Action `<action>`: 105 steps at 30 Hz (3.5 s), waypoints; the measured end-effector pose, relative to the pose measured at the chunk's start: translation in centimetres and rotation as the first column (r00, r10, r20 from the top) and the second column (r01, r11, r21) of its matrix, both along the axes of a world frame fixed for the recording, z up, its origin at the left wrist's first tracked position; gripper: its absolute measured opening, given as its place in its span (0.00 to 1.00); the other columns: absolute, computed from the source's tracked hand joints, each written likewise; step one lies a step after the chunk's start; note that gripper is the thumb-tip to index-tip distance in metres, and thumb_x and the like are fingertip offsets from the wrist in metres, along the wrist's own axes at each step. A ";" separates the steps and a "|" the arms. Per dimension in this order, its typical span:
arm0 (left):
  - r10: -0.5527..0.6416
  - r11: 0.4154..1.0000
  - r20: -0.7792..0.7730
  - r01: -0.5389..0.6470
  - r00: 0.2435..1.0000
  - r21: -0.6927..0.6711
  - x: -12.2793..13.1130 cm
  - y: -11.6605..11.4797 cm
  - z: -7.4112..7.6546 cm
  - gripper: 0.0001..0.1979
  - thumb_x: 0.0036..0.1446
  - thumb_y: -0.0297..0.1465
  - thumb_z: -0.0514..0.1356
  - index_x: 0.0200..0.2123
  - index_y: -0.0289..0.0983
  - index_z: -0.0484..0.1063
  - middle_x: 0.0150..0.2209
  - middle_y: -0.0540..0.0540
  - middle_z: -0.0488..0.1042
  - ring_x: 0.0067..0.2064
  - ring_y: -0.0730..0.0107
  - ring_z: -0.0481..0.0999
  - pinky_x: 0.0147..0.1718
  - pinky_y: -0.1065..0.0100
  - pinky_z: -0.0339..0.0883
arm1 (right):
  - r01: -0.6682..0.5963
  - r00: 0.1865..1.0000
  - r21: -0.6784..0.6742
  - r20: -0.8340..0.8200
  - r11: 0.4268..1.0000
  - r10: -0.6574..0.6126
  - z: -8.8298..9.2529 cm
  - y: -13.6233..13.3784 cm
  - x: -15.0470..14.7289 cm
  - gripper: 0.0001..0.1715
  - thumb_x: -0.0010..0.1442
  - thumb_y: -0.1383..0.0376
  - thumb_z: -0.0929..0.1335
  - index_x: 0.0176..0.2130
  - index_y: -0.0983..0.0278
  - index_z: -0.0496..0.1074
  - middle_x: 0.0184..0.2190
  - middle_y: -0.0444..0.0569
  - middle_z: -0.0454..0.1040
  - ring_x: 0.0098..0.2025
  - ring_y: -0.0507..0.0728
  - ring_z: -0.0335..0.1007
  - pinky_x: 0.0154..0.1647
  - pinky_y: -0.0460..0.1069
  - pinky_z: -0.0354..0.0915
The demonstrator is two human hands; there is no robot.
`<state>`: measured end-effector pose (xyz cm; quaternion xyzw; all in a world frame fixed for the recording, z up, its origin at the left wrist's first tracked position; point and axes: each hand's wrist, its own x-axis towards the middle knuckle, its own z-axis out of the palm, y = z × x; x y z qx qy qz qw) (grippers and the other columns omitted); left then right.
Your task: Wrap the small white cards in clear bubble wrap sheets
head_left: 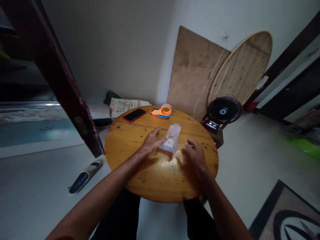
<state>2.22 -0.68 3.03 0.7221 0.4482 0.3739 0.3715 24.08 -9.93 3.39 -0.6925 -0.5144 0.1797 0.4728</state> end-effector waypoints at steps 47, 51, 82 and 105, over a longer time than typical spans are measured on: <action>-0.194 0.949 -0.220 0.240 0.956 0.206 0.2 0.7 2.0 0.09 0.51 0.27 0.57 0.35 0.38 0.76 0.36 0.47 0.76 0.38 0.67 0.74 0.41 0.68 0.68 | -0.070 0.994 0.090 0.095 0.994 0.061 -2.4 5.9 1.4 0.24 0.61 0.48 0.61 0.35 0.64 0.74 0.33 0.50 0.77 0.35 0.57 0.72 0.38 0.49 0.65; -0.275 0.855 -0.326 0.385 0.904 0.348 -1.1 -2.8 4.6 0.08 0.50 0.25 0.56 0.29 0.40 0.75 0.34 0.46 0.76 0.42 0.63 0.73 0.48 0.62 0.65 | -0.021 1.000 0.128 0.005 0.992 0.020 -2.8 6.3 1.7 0.23 0.61 0.49 0.60 0.32 0.63 0.72 0.27 0.47 0.75 0.31 0.56 0.72 0.36 0.49 0.65; -0.364 0.718 -0.583 0.618 0.726 0.321 2.2 -8.3 1.8 0.09 0.57 0.36 0.59 0.38 0.38 0.74 0.45 0.44 0.71 0.48 0.60 0.67 0.50 0.61 0.60 | -0.027 0.994 0.180 -0.101 0.983 0.046 -3.6 6.9 2.4 0.20 0.58 0.51 0.62 0.29 0.64 0.71 0.25 0.45 0.73 0.28 0.54 0.71 0.35 0.49 0.64; -0.229 0.727 -0.576 0.531 0.785 0.434 2.3 -9.5 -1.8 0.12 0.62 0.36 0.53 0.41 0.37 0.73 0.46 0.42 0.72 0.52 0.55 0.65 0.55 0.49 0.52 | -0.600 0.603 -0.264 0.471 0.755 0.644 6.3 5.9 -8.3 0.18 0.66 0.58 0.59 0.37 0.64 0.74 0.36 0.48 0.77 0.36 0.53 0.70 0.40 0.47 0.62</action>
